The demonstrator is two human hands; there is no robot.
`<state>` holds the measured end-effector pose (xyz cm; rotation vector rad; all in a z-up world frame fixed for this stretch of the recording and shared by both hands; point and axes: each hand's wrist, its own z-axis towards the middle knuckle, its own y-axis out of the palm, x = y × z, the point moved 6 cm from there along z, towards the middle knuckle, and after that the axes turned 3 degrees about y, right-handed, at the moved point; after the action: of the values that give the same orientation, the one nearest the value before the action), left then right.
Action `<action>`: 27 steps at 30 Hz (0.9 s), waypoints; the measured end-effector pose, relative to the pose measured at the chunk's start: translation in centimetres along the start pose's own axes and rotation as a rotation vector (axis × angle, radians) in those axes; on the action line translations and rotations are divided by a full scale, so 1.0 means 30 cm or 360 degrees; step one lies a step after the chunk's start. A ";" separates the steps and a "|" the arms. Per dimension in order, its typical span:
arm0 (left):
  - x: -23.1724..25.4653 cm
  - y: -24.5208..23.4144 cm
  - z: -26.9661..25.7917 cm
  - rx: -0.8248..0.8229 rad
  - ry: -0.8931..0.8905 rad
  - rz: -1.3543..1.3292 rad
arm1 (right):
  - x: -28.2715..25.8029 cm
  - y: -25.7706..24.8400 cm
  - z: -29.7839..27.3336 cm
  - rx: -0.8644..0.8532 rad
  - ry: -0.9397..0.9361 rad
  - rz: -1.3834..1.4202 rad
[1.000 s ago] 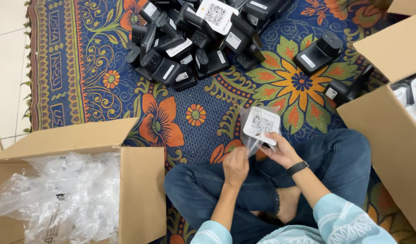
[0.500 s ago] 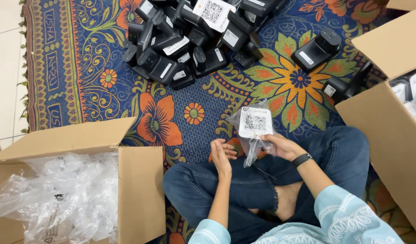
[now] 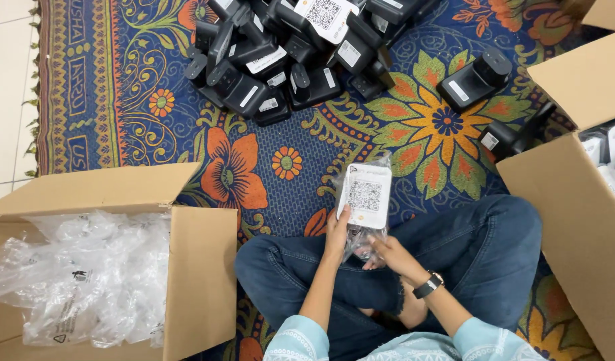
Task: The person sits on a patterned rug and packs small black electronic devices into clear plastic bags. They place each wrapped device into a cardboard box, arranging them in neat rows alongside other packaged units.
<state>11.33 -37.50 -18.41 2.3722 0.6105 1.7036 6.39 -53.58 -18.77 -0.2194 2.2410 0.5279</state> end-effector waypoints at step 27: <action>0.297 0.194 -0.156 -0.0089 0.0900 0.2138 | -0.158 -0.087 0.031 0.0141 0.0051 0.0332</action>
<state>10.71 -39.58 -6.99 2.2762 -1.3188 2.7410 11.00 -55.57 -16.55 0.0530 2.3263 0.5363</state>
